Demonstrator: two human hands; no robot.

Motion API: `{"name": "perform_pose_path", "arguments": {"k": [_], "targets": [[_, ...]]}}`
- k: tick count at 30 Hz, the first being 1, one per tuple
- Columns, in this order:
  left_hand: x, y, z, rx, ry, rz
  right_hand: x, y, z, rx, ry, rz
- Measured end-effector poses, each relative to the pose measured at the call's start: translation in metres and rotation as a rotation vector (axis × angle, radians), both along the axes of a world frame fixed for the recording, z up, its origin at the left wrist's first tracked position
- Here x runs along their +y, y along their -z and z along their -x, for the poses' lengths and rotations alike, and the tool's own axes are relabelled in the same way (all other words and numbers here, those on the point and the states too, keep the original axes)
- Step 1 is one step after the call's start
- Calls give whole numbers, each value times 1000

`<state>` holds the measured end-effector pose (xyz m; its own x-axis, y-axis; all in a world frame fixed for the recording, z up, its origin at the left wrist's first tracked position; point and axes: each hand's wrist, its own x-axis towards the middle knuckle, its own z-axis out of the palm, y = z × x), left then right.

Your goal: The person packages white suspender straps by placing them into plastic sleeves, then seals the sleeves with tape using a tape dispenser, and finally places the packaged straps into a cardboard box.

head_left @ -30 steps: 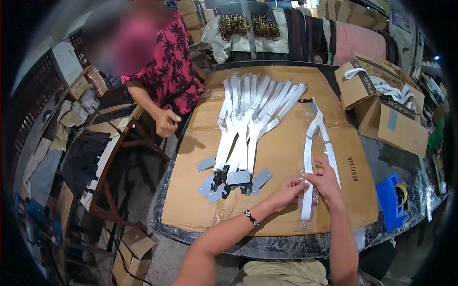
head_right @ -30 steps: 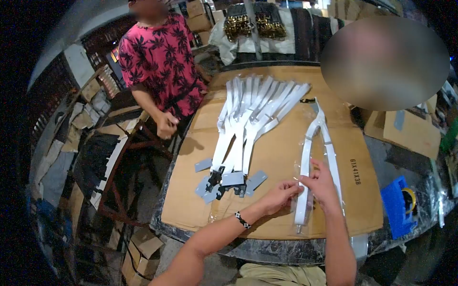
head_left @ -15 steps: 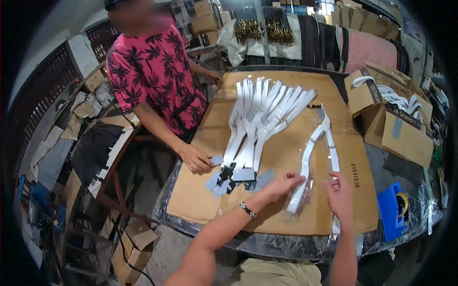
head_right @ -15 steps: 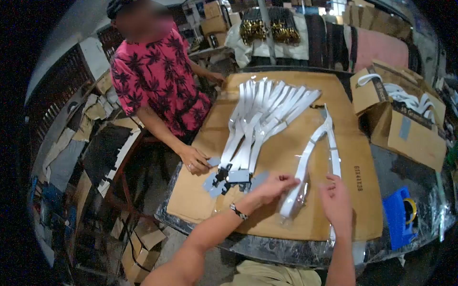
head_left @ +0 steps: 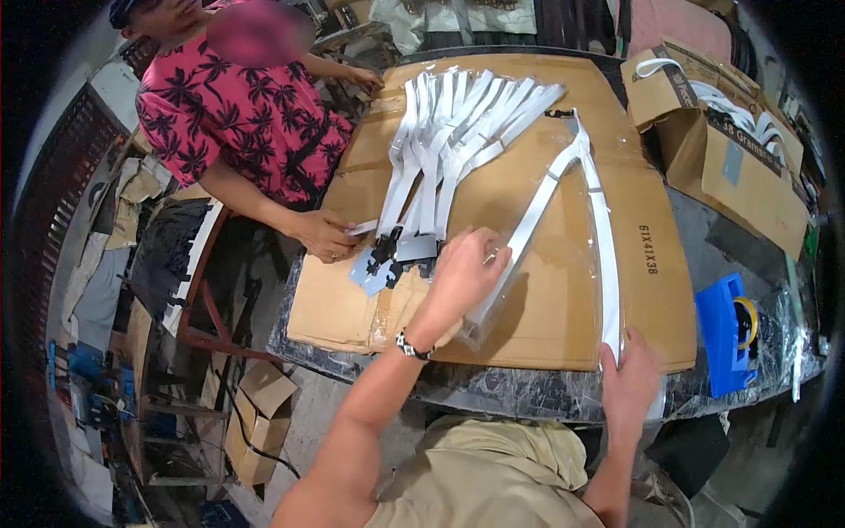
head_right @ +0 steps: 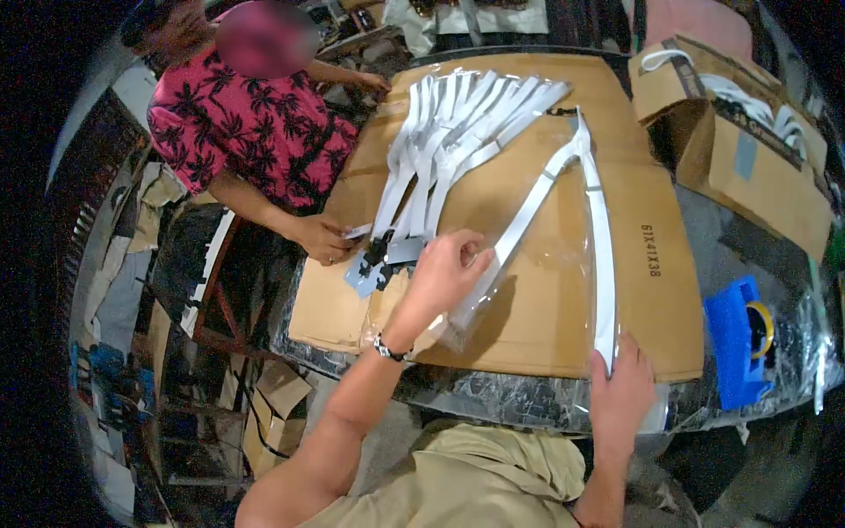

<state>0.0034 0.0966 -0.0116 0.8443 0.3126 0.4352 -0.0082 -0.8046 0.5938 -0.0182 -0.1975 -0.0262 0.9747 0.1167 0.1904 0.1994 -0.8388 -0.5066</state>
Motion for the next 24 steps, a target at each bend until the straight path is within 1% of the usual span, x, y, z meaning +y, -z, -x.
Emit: {"name": "perform_pose_path", "arguments": {"k": [1,4,5,6,8,9,10,12,13,14,16,17,20,21,24], "targets": [[-11,-8,8,77,13,1,2,-4,-2,111,16,-71],[-48,-4,19,164,217,307,-2,1,-13,325,-36,-598],[-63,5,18,34,203,154,-5,-5,-13,387,-69,-760],[-78,2,17,135,219,245,-2,-18,-13,432,-93,-918],[-101,-20,13,340,261,405,-2,-25,-14,383,-112,-1036],[-102,9,-1,568,402,701,-2,-27,-14,390,-95,-1098],[-113,4,-6,663,479,1011,-2,-30,-13,393,-87,-1162],[-126,-8,-10,797,464,1183,-5,-30,-8,431,-79,-1247],[-130,-3,-16,851,448,1014,-6,-27,-3,439,-59,-1284],[-134,2,-17,788,504,1181,-8,-25,3,449,-40,-1322],[-141,14,-16,650,590,1523,-15,-26,23,538,2,-1290],[-138,25,-18,627,642,1602,-18,-25,33,589,23,-1273],[-136,23,-15,593,591,1556,-37,-19,67,869,-85,-1207],[-135,25,-14,592,584,1554,-39,-26,78,913,-75,-1176],[-136,30,-12,630,558,1595,-40,-37,104,760,-31,-1025]]}}
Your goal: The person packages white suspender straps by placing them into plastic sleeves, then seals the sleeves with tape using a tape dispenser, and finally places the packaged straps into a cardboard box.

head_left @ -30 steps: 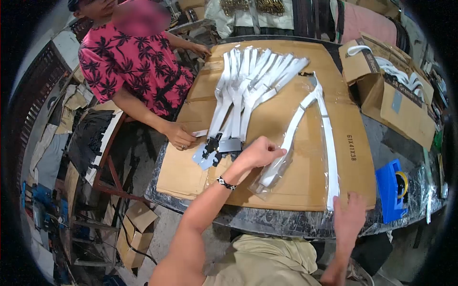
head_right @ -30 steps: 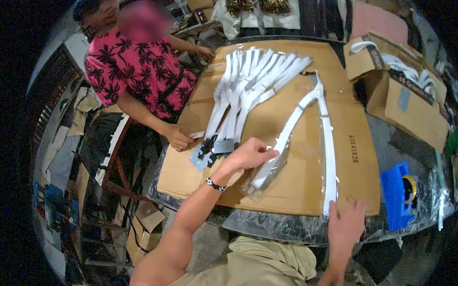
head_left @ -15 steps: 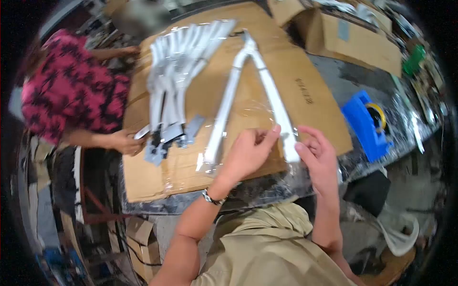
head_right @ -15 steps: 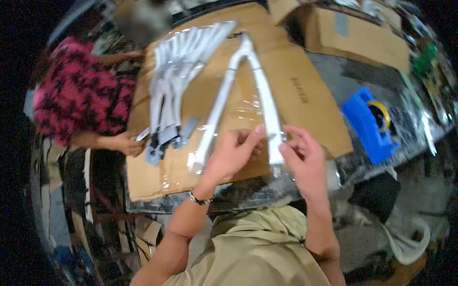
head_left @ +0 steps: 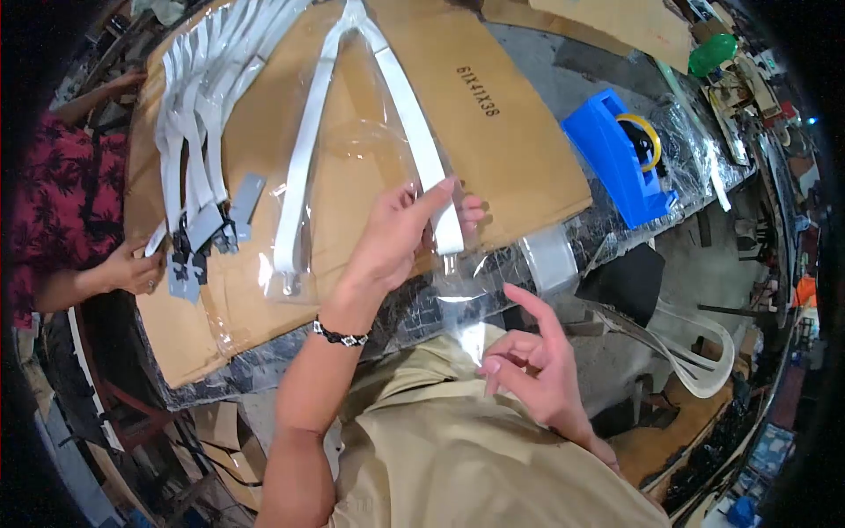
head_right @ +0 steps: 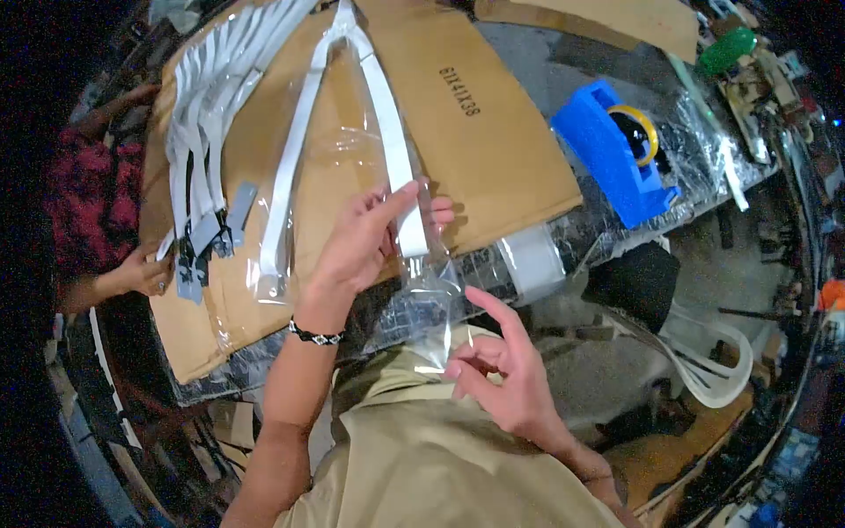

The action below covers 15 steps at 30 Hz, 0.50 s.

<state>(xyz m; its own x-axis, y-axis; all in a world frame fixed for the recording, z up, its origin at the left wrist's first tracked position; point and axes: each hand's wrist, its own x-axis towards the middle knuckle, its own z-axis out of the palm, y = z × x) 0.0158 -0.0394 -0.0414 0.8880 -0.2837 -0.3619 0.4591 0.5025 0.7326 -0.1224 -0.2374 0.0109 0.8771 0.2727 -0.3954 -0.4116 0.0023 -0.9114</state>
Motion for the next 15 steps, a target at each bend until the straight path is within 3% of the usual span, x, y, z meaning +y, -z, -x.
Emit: {"name": "perform_pose_path", "arguments": {"k": [4,8,9,12,15], "targets": [[6,12,-1,-14,91,48,-10,-7,9,-263,-47,-96],[12,2,1,-43,142,-6,-15,-33,-16,15,13,-415],[13,0,2,-38,139,2,-16,-32,-19,-38,26,-415],[12,1,4,-45,105,15,-6,-20,-24,-227,96,-353],[13,3,5,-36,87,61,7,-36,-38,-263,155,146]]}}
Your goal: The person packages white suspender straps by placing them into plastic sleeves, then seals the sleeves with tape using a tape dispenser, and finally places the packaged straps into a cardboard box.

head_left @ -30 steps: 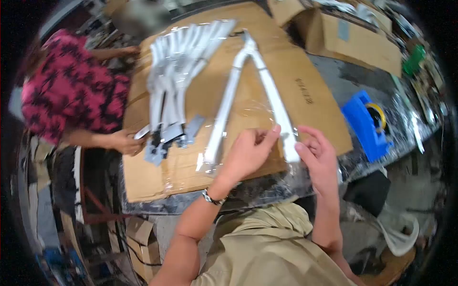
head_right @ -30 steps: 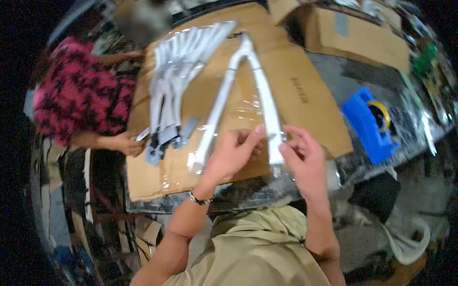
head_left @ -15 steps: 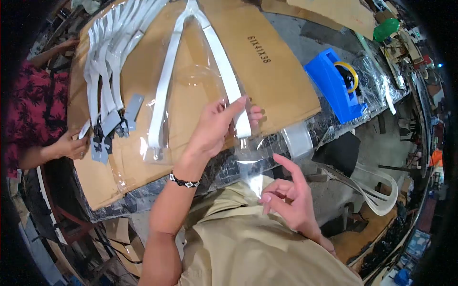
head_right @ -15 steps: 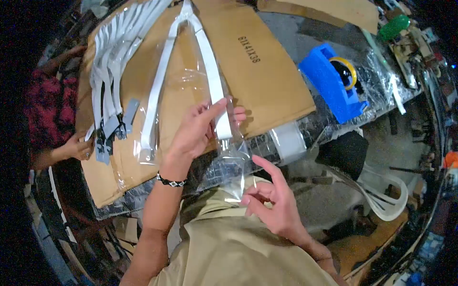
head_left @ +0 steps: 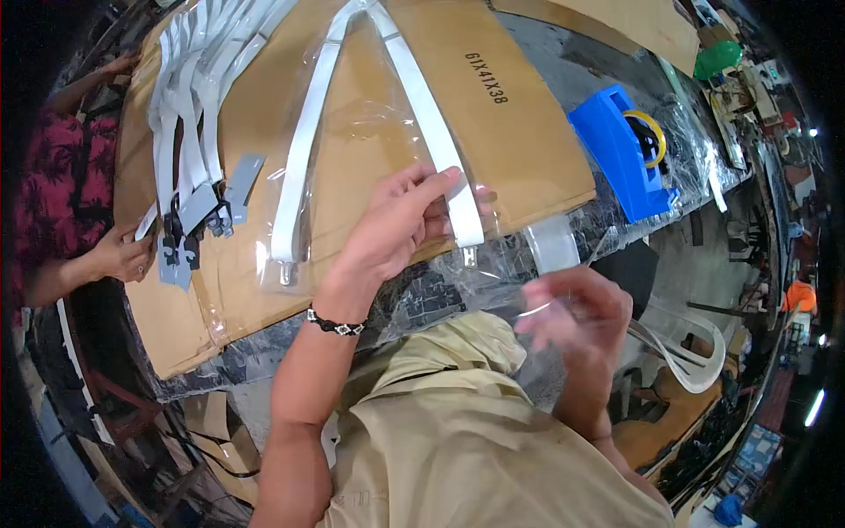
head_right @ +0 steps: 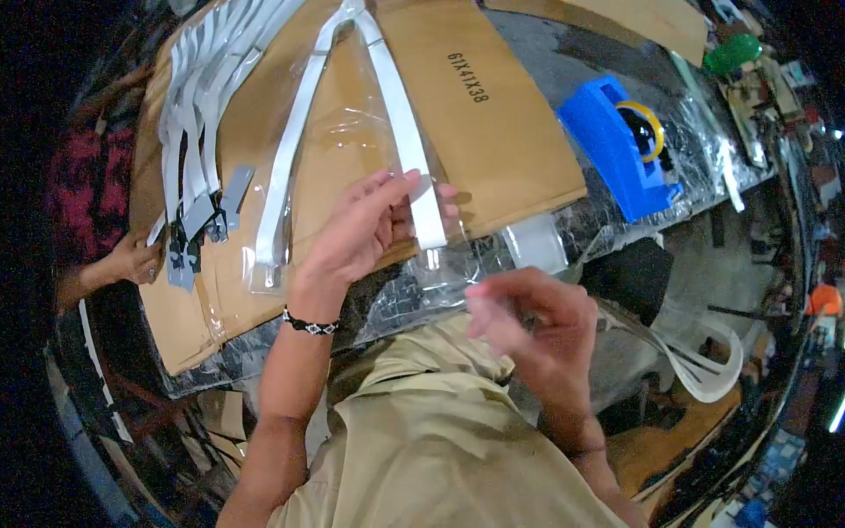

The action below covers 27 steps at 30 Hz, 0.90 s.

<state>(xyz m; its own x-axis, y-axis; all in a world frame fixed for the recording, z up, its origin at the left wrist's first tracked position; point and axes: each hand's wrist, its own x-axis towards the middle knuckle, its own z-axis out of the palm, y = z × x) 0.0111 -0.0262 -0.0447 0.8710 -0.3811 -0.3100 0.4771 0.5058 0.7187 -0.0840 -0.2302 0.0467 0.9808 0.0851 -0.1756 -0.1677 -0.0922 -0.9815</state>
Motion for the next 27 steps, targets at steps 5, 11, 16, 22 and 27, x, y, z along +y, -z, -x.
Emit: {"name": "perform_pose_path", "arguments": {"k": [5,11,16,22,27], "targets": [[2,8,-2,3,11,57,10,32,-37,-52,51,199],[5,-2,-3,127,6,176,19,56,-69,-131,-49,288],[0,8,1,-64,-26,-5,17,65,-76,-182,-48,369],[-1,13,1,-75,-52,-11,19,63,-80,-203,-74,411],[1,9,2,-43,-76,-31,16,54,-78,-242,-16,547]]}}
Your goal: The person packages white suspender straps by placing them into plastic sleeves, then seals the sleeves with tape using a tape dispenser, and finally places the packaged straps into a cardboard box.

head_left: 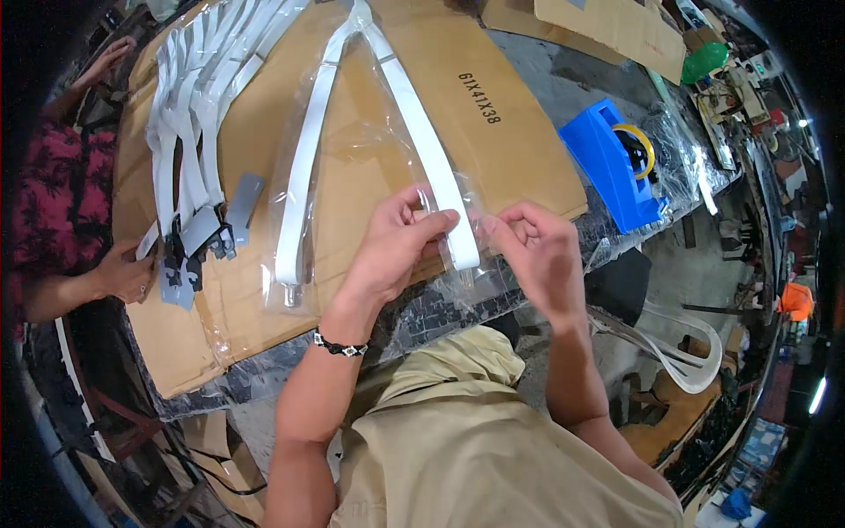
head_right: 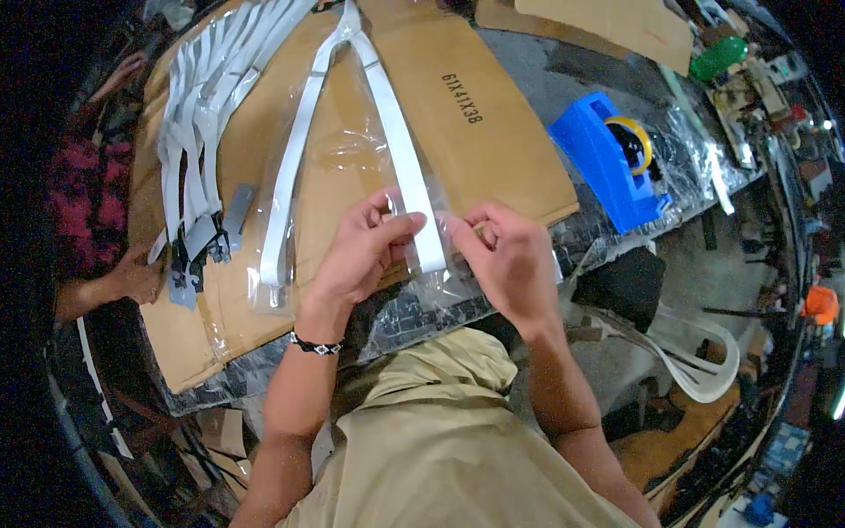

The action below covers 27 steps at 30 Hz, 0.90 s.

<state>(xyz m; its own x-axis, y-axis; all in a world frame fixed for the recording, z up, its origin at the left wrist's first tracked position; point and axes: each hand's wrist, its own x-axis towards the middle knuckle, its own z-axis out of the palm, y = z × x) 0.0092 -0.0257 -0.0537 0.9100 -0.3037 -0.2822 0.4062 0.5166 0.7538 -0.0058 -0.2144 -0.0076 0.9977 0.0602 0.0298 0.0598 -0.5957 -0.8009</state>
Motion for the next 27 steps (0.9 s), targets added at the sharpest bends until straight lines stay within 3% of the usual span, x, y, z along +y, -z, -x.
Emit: {"name": "perform_pose_path", "arguments": {"k": [4,13,18,20,26,27], "targets": [[-1,-6,0,0,35,49,-34,7,6,-14,163,-90],[-1,-6,-1,-4,42,-7,-193,-23,-7,-152,616,-101],[-5,-11,1,29,17,-72,-260,-16,-25,-288,552,-36],[-7,-18,2,13,30,-131,-246,-36,-23,-80,579,16],[-7,-15,1,53,33,-64,-277,-17,-53,-7,342,78],[-8,-15,1,85,24,-38,-252,-36,-51,28,306,129]]}}
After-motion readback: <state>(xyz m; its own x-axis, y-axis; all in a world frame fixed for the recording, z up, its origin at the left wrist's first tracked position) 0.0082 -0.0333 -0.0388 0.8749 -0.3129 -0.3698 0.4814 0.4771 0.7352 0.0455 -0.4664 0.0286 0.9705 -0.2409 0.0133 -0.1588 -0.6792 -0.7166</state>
